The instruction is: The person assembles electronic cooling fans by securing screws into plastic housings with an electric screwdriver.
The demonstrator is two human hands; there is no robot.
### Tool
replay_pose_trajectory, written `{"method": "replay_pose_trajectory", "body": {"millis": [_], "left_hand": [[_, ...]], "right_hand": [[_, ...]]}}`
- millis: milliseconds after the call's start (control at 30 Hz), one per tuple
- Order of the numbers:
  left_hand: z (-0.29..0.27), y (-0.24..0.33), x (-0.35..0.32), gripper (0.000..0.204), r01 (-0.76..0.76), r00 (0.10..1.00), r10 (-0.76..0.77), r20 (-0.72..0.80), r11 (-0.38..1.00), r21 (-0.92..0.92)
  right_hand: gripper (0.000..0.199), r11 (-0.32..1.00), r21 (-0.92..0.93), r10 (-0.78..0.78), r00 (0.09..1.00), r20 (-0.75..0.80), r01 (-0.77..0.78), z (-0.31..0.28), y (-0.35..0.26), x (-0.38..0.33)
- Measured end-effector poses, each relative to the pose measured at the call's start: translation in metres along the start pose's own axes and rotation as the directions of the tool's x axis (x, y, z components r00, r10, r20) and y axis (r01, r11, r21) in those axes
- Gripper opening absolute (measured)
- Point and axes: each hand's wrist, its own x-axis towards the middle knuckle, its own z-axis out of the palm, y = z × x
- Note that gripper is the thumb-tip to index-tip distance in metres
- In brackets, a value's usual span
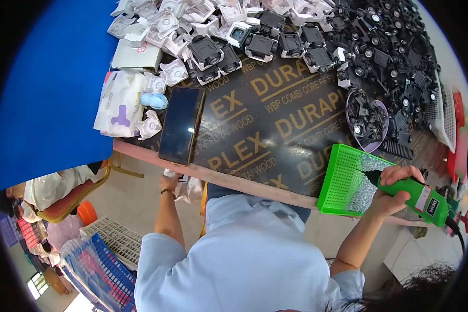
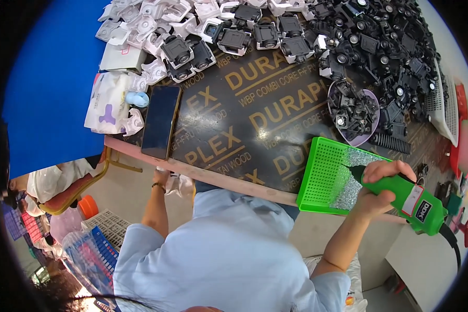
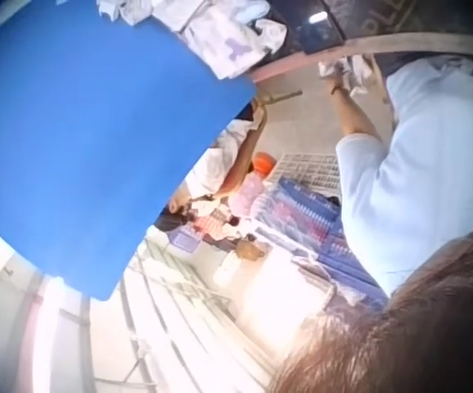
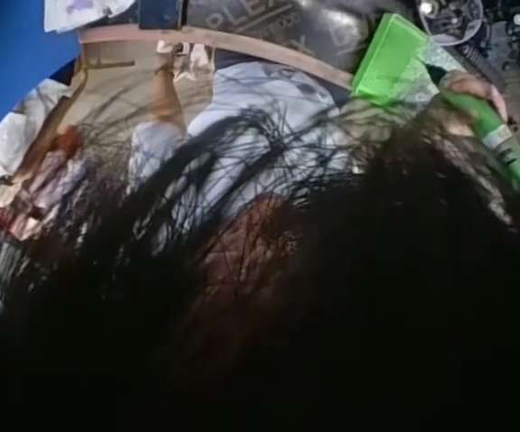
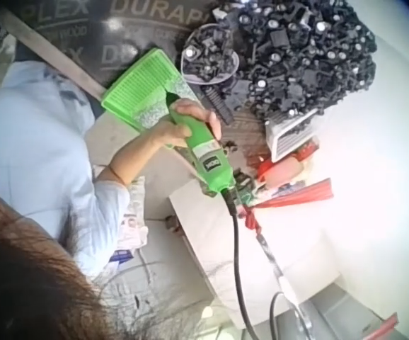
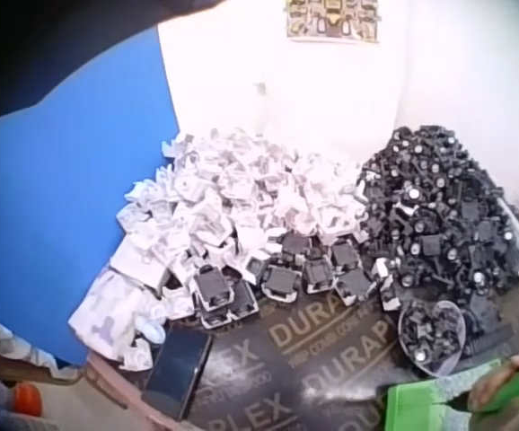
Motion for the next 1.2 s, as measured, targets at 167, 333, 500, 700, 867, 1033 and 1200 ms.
{"method": "replay_pose_trajectory", "body": {"millis": [167, 333, 500, 700, 867, 1033, 1200], "left_hand": [[0.004, -0.044, 0.012, 0.064, -0.304, 0.949, 0.304, -0.083, 0.953, 0.003], [-0.039, -0.035, -0.01, 0.029, -0.556, 0.783, 0.401, -0.476, 0.794, -0.246], [-0.047, -0.017, -0.03, 0.024, -0.544, 0.652, 0.399, -0.645, 0.839, -0.03], [-0.011, 0.024, -0.114, 0.048, -0.891, 0.451, 0.89, -0.07, 0.454, 0.03], [0.077, -0.012, -0.039, 0.014, -0.696, 0.704, 0.704, 0.091, 0.71, -0.105], [-0.001, 0.054, -0.157, 0.014, -0.847, 0.515, 0.857, -0.023, 0.504, -0.169], [0.026, 0.043, -0.12, 0.017, -0.934, 0.351, 0.936, 0.029, 0.348, 0.085]], "right_hand": [[0.065, 0.999, 0.016, 0.043, 0.999, 0.012, -0.043, 0.006, 0.007, 0.004], [0.066, 0.999, 0.032, 0.032, 0.998, 0.058, -0.034, 0.002, 0.004, 0.008], [0.066, 0.998, 0.05, 0.03, 0.998, 0.054, -0.032, 0.003, 0.0, 0.008], [0.068, 0.984, 0.165, 0.075, 0.997, -0.006, -0.073, -0.006, 0.003, -0.003], [0.065, 0.986, 0.131, 0.096, 0.995, 0.025, -0.099, 0.005, -0.002, 0.004], [0.067, 0.991, 0.073, 0.116, 0.993, -0.011, -0.115, -0.006, 0.001, 0.005], [0.065, 0.992, 0.081, 0.093, 0.996, 0.01, -0.094, 0.003, -0.002, 0.007]]}}
